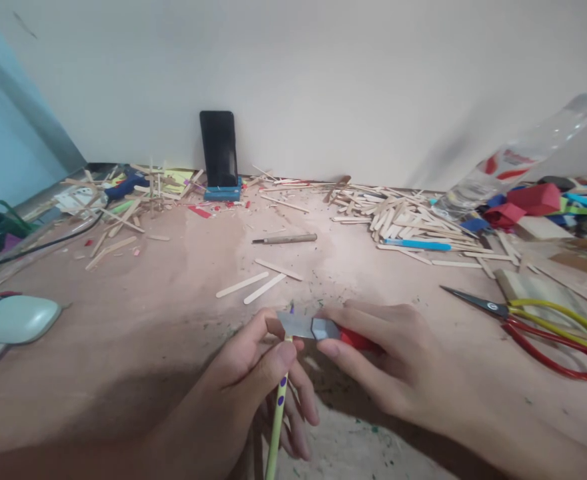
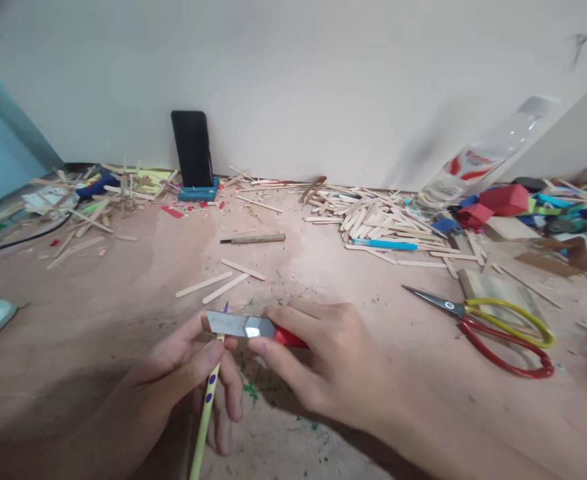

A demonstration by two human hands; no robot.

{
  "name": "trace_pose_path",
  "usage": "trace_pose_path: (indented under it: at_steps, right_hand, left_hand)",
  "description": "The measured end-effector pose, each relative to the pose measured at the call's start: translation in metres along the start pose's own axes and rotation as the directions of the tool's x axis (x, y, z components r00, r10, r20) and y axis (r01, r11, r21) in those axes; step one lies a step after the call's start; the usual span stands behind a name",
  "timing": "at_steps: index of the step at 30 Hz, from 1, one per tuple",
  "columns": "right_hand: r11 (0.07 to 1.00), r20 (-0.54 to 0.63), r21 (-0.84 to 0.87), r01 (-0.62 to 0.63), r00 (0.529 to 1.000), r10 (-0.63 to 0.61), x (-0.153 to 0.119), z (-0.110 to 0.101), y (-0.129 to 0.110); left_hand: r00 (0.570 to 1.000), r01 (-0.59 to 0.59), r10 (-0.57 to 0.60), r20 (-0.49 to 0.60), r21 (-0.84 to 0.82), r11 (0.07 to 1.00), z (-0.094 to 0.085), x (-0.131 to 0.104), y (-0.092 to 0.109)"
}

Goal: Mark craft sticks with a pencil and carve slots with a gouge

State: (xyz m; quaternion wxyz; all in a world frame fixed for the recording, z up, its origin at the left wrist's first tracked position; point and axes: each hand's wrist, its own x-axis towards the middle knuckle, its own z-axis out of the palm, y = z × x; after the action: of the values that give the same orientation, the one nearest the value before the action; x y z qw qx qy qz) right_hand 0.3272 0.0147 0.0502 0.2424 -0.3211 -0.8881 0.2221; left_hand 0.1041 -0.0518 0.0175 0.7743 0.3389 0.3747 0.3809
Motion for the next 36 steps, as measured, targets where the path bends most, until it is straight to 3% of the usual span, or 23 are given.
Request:
trace_pose_path:
  at_steps: [9,13,28,33,36]
  right_hand:
    - [1.0,0.052,-0.002,-0.017,0.999,0.017,-0.001,0.003,0.0]
    - [1.0,0.043,0.012,-0.014,0.999,0.013,-0.001,0.002,0.0]
    - [0.997,0.01,-0.037,-0.07,0.997,0.071,0.0,0.001,-0.003]
    - [0.972,-0.179,-0.011,-0.234,0.957,0.228,0.007,-0.005,0.003]
    - [0.962,-0.236,-0.005,-0.272,0.935,0.263,0.01,-0.01,0.005]
  left_hand:
    - [0.999,-0.022,0.021,0.029,0.03,0.999,-0.002,0.001,-0.003]
    - [1.0,-0.025,0.024,0.008,0.101,0.995,-0.002,-0.001,-0.002]
    - [1.0,0.005,-0.006,0.008,0.123,0.992,0.001,-0.005,0.0]
    - [0.994,0.049,-0.059,0.09,0.104,0.993,0.001,-0.004,-0.004]
    - [0.999,0.025,-0.027,0.022,0.092,0.995,0.001,-0.002,-0.001]
